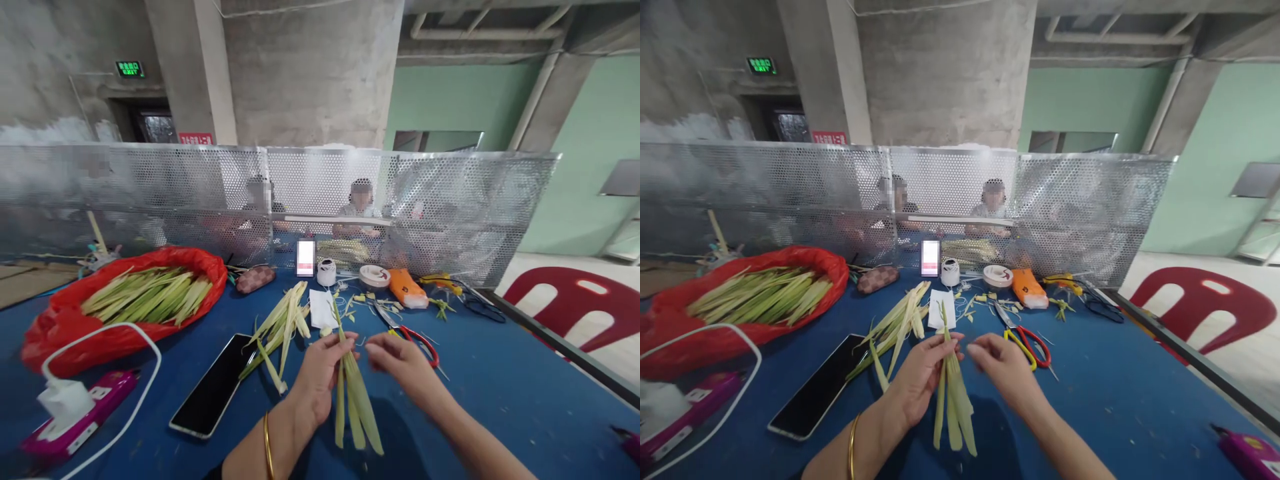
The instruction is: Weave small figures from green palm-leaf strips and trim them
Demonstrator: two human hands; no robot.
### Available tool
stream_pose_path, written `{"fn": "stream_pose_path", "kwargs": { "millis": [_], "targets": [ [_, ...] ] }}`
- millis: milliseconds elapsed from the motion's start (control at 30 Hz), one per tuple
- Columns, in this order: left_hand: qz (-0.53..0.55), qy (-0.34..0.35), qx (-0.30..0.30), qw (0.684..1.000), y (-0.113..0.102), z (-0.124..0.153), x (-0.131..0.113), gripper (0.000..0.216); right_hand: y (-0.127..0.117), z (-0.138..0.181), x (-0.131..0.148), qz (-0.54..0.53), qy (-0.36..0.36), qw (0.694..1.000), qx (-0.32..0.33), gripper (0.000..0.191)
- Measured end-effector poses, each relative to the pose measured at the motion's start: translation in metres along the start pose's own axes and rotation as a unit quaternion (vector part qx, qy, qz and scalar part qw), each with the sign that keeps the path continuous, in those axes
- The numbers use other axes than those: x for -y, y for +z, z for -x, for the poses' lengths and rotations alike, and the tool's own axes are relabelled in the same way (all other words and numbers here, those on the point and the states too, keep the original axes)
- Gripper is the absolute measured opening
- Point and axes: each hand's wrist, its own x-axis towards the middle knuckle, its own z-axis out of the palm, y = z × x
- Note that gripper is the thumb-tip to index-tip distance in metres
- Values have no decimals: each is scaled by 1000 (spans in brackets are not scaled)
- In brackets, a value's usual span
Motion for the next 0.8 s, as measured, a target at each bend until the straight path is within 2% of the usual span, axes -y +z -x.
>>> {"fn": "stream_pose_path", "kwargs": {
  "millis": [33, 100, 167, 267, 433, 567, 700, 800],
  "targets": [
    [-4, 23, 1, 1000, 1, 1, 1, 24, 11, 5, 6, -63, 15, 998, 26, 25],
    [-10, 53, 1, 999, 3, 4, 2, 28, 28, 13, 10, -118, 20, 993, 2, 27],
    [-10, 48, 4, 999, 4, 7, 1, 30, 36, 17, 7, -168, 26, 985, -13, 30],
    [-20, 23, 9, 1000, 5, 8, -3, 27, 30, 19, -1, -247, 57, 967, 17, 30],
    [-73, 32, -1, 997, 2, 3, -7, 19, 8, 18, 4, -330, 135, 934, 36, 31],
    [-76, 24, -7, 997, 1, 1, -5, 16, 3, 20, 14, -323, 115, 939, 8, 31],
    [-84, 2, 11, 996, 3, 4, 2, 19, 11, 21, 17, -301, 90, 947, 71, 42],
    [-112, -5, 16, 994, 5, 8, 7, 24, 17, 21, 14, -297, 73, 950, 69, 47]
  ]
}}
